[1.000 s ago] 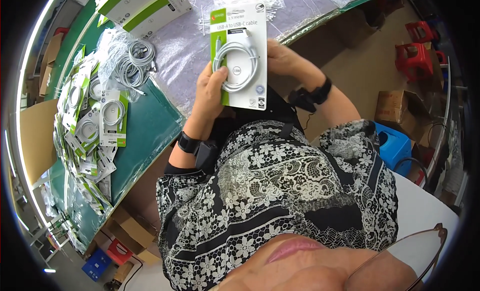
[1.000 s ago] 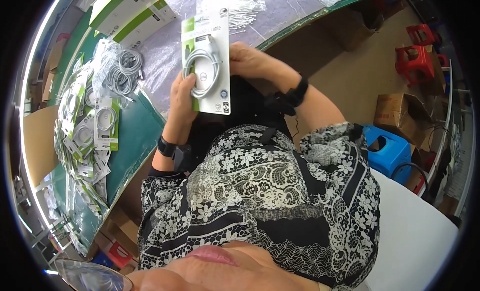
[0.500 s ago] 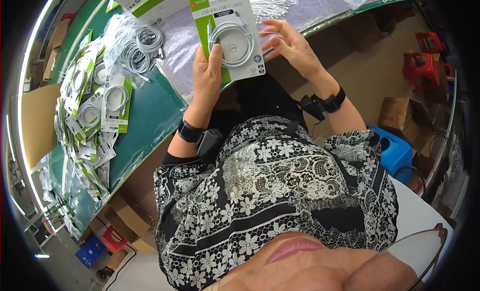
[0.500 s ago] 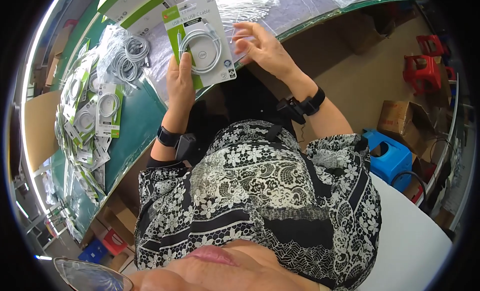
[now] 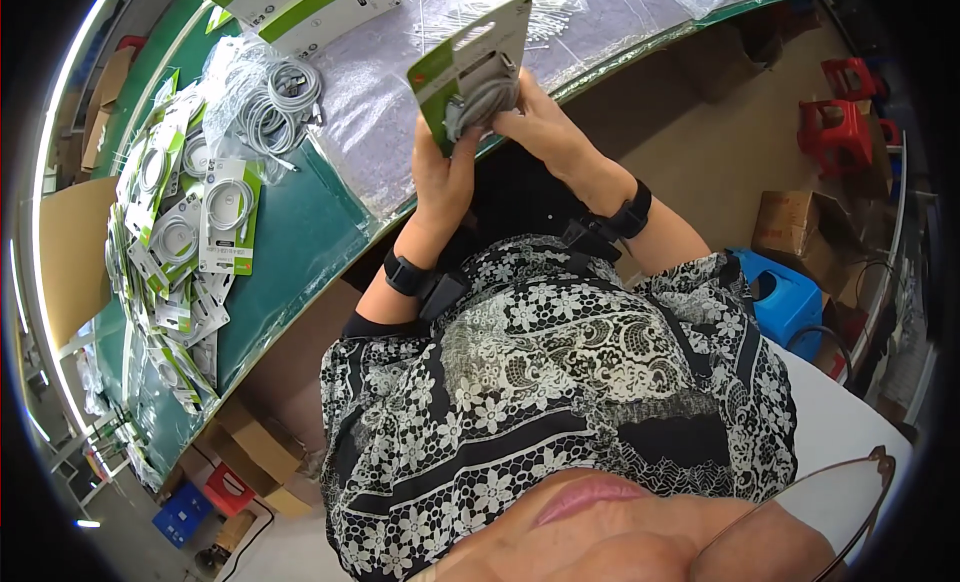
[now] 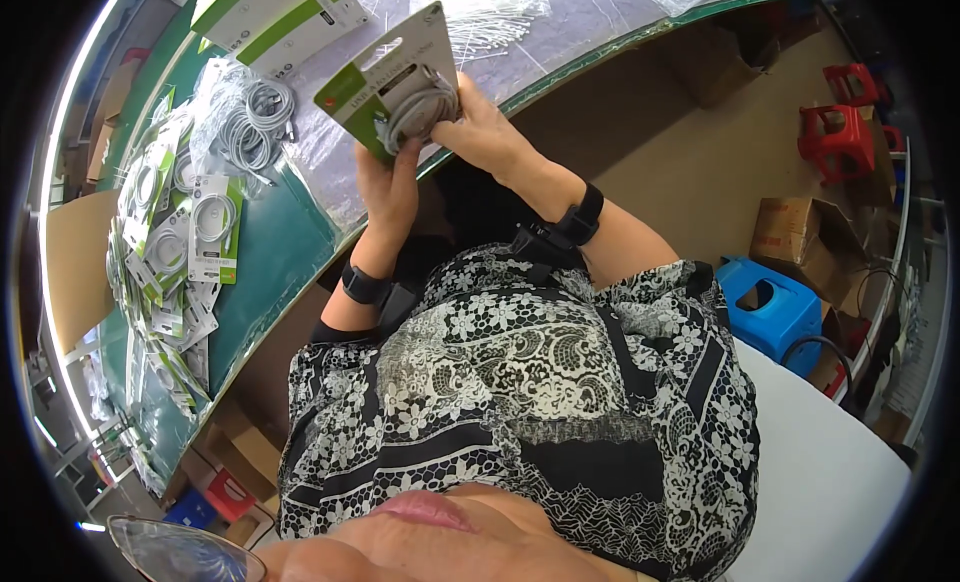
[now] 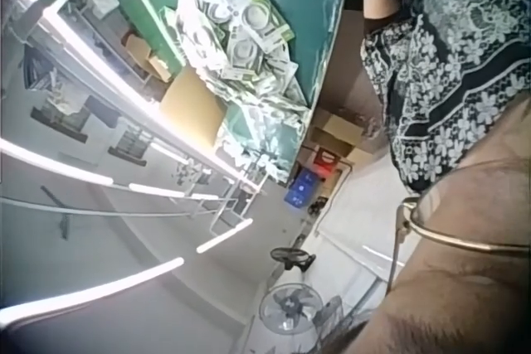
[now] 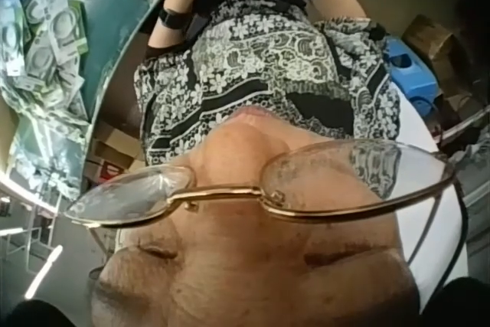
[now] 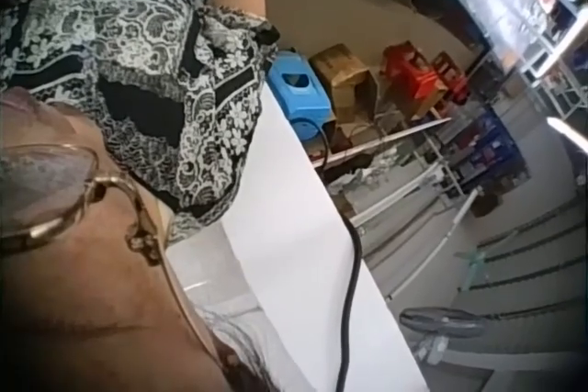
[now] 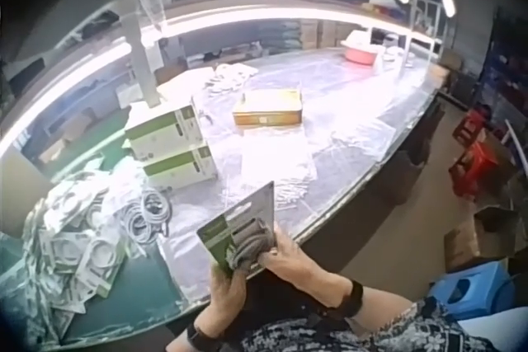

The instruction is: The person packages a cable by placing it onto a cardboard backing and threading two plastic ties through the holes to secure it. They then pick up another cable and backing to repeat the process.

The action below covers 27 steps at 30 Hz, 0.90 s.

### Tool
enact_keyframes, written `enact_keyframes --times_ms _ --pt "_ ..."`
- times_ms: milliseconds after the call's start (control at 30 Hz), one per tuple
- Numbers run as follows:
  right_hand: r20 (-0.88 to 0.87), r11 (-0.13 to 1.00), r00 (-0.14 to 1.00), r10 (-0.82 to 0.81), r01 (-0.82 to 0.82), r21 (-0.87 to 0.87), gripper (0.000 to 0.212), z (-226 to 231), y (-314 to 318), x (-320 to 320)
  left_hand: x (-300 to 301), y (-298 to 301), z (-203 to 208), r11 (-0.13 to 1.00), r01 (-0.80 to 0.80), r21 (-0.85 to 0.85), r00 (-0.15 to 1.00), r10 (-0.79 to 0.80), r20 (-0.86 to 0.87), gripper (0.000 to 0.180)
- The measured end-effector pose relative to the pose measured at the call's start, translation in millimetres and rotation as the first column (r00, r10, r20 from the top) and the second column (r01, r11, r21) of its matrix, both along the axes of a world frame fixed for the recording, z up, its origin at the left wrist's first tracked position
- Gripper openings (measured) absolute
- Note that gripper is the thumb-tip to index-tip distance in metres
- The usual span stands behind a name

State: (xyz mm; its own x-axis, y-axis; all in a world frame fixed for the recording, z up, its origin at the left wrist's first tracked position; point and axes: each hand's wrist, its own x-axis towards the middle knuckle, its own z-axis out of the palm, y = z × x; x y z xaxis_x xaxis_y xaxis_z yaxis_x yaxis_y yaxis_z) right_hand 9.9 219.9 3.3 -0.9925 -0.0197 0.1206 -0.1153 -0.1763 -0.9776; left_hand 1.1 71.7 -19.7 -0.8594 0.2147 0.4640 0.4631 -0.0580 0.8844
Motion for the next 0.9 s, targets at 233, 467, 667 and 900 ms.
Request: enact_keyframes --times_ms 233,467,667,900 --pt "0.058 0.97 0.997 0.054 -0.039 -0.24 0.033 12.2 -9.7 7.4 8.1 4.8 5.5 0.994 -0.053 -0.1 0.961 0.023 -0.276 0.038" --pt "0.087 0.986 0.996 -0.036 0.05 -0.159 0.034 20.2 -21.6 15.1 16.3 0.3 12.9 0.982 -0.098 -0.162 0.92 0.028 -0.39 0.035" --pt "0.126 0.986 0.985 0.118 -0.102 -0.128 0.036 14.0 -13.9 4.3 9.4 -28.8 -1.0 0.975 -0.093 -0.2 0.992 0.074 -0.1 0.041" --pt "-0.041 0.66 0.973 -0.228 0.186 0.728 0.027 9.3 59.8 -46.3 -4.6 -76.6 13.5 0.945 -0.11 0.307 0.891 -0.044 0.452 0.049"
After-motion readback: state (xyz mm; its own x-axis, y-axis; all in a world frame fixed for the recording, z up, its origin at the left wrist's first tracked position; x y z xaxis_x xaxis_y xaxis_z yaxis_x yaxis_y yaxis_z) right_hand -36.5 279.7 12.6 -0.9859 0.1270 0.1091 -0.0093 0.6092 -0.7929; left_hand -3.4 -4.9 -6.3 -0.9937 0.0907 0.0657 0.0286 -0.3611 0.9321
